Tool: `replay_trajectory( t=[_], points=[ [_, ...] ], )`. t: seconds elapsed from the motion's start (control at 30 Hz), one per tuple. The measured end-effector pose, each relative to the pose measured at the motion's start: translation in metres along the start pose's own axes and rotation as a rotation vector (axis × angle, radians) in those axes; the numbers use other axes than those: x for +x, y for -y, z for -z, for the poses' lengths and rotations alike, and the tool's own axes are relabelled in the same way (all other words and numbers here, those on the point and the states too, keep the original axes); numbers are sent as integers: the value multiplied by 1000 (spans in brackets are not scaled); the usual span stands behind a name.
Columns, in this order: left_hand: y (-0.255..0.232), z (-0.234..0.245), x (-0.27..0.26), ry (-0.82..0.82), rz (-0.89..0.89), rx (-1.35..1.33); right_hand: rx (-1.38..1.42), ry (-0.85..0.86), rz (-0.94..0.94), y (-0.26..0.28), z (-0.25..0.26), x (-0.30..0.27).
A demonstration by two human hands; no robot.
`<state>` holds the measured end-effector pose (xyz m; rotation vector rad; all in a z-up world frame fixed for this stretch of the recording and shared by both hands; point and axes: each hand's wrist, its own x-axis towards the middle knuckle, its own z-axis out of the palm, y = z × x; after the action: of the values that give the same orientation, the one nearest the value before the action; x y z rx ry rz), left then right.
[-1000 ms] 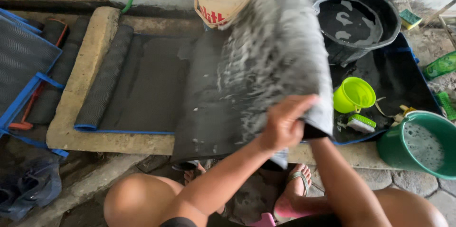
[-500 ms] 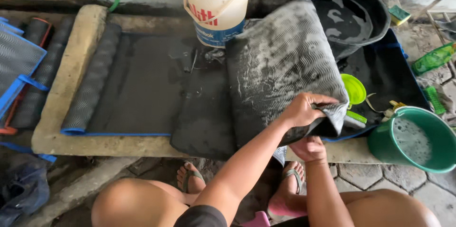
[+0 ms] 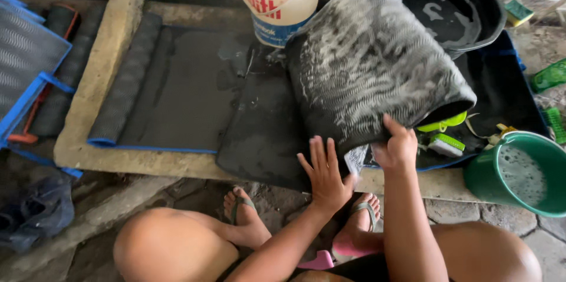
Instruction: The person washes a textured black rubber mat by hand, scrubbing the surface with a sponge and soapy water before rinsing it with a green plastic jug and folding the wet mat.
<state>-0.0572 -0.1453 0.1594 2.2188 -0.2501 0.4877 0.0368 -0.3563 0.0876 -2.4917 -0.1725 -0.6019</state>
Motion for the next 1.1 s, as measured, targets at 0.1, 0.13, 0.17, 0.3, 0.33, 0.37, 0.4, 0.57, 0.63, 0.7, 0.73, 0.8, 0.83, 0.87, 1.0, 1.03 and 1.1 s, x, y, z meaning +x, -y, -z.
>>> replay_trajectory(
  t=[0.1,0.13,0.17,0.3,0.33,0.37,0.4,0.57,0.63,0.7,0.73,0.8,0.83,0.87,1.0,1.03,1.1],
  points=[
    [-5,-9,13,-219,27,375,12,-26,-62,28,13,18],
    [-10,-2,24,-264,53,296,21,-53,-115,49,18,23],
    [-16,6,35,-308,79,216,31,-79,-167,69,23,28],
    [-8,-2,45,-71,251,372,125,-215,-286,105,34,28],
    [1,-23,33,-19,176,358,189,-330,-375,115,42,34],
    [11,-45,22,34,101,345,255,-444,-464,125,49,40],
    [20,-54,16,34,100,341,252,-445,-463,146,79,50],
    [35,-65,8,-16,-1,383,-373,310,-462,227,179,157],
    [34,-66,8,-50,-33,374,-461,550,-493,189,161,194],
    [40,-69,20,-112,-81,365,-548,760,-507,171,154,224],
    [45,-69,13,-74,-47,377,-503,805,-587,169,151,225],
    [51,-71,-3,-35,-10,393,-455,853,-663,158,140,224],
    [53,-72,-12,-18,116,421,-278,766,-735,151,132,221],
    [55,-73,-21,-3,242,449,-99,675,-799,144,125,219],
    [68,-63,-16,-109,303,184,79,649,-687,143,116,222],
    [67,-50,-7,-200,269,55,106,581,-679,151,121,224],
    [75,-16,22,-308,227,-64,143,513,-651,181,133,227]
  ],
)
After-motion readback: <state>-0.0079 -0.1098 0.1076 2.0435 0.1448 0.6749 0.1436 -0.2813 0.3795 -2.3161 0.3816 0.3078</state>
